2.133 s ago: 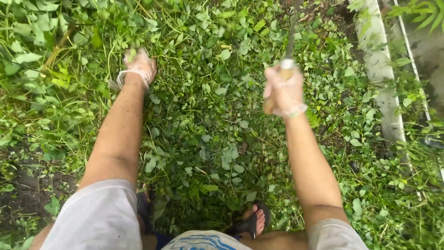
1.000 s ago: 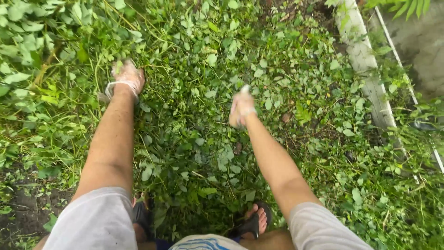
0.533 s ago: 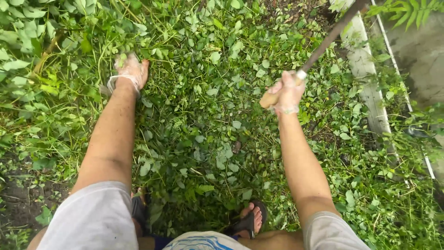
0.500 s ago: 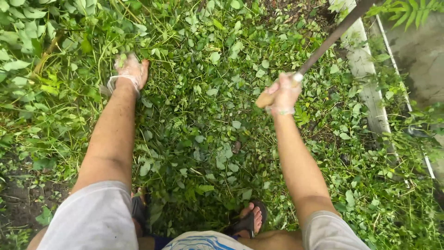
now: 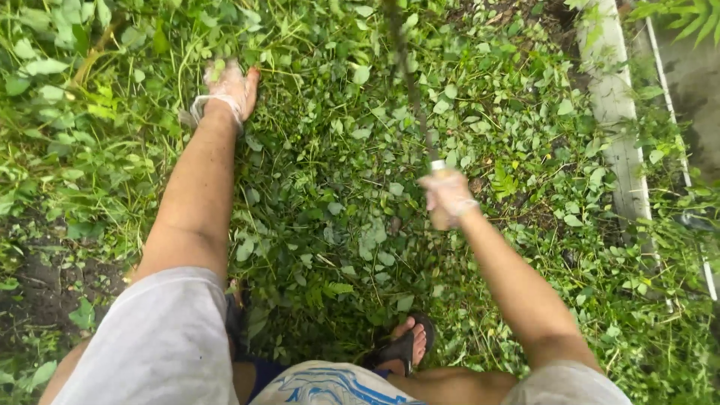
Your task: Cutting down tall weeds and grass using a machete in a backyard garden.
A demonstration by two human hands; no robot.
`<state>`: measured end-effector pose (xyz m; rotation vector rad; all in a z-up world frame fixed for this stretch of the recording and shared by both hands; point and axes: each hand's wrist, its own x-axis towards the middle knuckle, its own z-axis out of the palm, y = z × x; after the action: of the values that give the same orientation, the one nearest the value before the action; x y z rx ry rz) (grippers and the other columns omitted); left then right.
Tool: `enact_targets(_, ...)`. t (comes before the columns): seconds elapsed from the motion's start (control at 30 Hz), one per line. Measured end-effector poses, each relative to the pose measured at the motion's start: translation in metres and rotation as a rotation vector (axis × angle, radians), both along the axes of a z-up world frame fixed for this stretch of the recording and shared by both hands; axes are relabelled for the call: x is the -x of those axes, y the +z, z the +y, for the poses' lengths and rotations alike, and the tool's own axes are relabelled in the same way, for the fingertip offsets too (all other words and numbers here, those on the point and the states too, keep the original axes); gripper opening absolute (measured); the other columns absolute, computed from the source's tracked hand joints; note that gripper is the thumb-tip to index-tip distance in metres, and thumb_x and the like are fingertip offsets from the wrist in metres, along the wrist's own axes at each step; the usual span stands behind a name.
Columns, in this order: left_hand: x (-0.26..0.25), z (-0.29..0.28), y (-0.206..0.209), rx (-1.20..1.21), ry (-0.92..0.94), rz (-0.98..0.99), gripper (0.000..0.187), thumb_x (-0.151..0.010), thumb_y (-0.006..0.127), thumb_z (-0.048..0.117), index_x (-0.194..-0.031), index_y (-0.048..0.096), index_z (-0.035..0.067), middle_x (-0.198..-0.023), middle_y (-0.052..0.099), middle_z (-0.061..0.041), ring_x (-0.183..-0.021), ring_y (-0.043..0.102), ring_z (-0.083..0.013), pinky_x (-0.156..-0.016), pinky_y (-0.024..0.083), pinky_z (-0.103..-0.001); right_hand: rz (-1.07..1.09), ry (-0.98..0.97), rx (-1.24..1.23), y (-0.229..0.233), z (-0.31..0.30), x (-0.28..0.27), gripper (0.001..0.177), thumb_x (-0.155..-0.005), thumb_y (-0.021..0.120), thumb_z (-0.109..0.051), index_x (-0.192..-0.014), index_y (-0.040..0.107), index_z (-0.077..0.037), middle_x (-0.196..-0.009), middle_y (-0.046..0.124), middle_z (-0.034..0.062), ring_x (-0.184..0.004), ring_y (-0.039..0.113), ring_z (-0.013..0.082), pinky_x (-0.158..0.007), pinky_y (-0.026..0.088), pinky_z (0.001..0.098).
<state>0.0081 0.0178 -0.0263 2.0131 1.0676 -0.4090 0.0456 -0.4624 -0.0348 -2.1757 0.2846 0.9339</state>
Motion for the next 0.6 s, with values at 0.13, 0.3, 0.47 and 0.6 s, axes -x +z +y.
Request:
enact_targets(0.13,-0.001,0.005,0.005,0.030,0.061,-0.057,0.077,-0.126,0.042,0.045,-0.193,0.011,0.025,-0.195,-0.017,-0.019,-0.183,-0.001,-0.0444,-0.150,0.004,-0.053,-0.111,-0.347,-0.436,0.013,-0.043,-0.012,0.015,-0.118,0.075,-0.008,-0.120,0.061,-0.014,-0.080,0.063,-0.0032,-0.055,0.057,0.0112,-0.052,0.058,0.0257)
enact_targets(0.3,0.000,-0.008,0.027,0.140,0.208,-0.105,0.077,-0.129,0.051,0.032,-0.194,0.010,0.033,-0.196,-0.021,-0.011,-0.184,0.003,-0.0389,-0.151,0.005,-0.050,-0.082,-0.777,-0.569,-0.003,0.005,0.037,0.019,-0.119,0.068,-0.010,-0.104,0.061,-0.018,-0.081,0.059,-0.0074,-0.060,0.053,0.0074,-0.053,0.048,0.0250)
enact_targets(0.47,0.003,-0.011,0.031,-0.032,0.056,-0.017,0.073,-0.130,0.038,0.046,-0.192,0.013,0.018,-0.196,-0.011,-0.021,-0.181,0.005,-0.0481,-0.148,0.009,-0.062,0.482,-0.145,-0.339,-0.097,0.002,0.132,0.012,-0.120,0.070,0.000,-0.112,0.064,-0.006,-0.073,0.062,0.0026,-0.050,0.055,0.0164,-0.045,0.053,0.0300)
enact_targets(0.6,0.001,0.006,-0.002,0.098,0.216,-0.078,0.067,-0.130,0.038,0.034,-0.192,0.016,0.017,-0.196,-0.004,-0.021,-0.173,0.034,-0.0354,-0.149,0.019,-0.046,0.236,-0.019,-0.112,-0.079,-0.063,0.075,0.018,-0.119,0.079,-0.006,-0.102,0.075,-0.005,-0.073,0.071,0.0056,-0.050,0.063,0.0182,-0.046,0.059,0.0292)
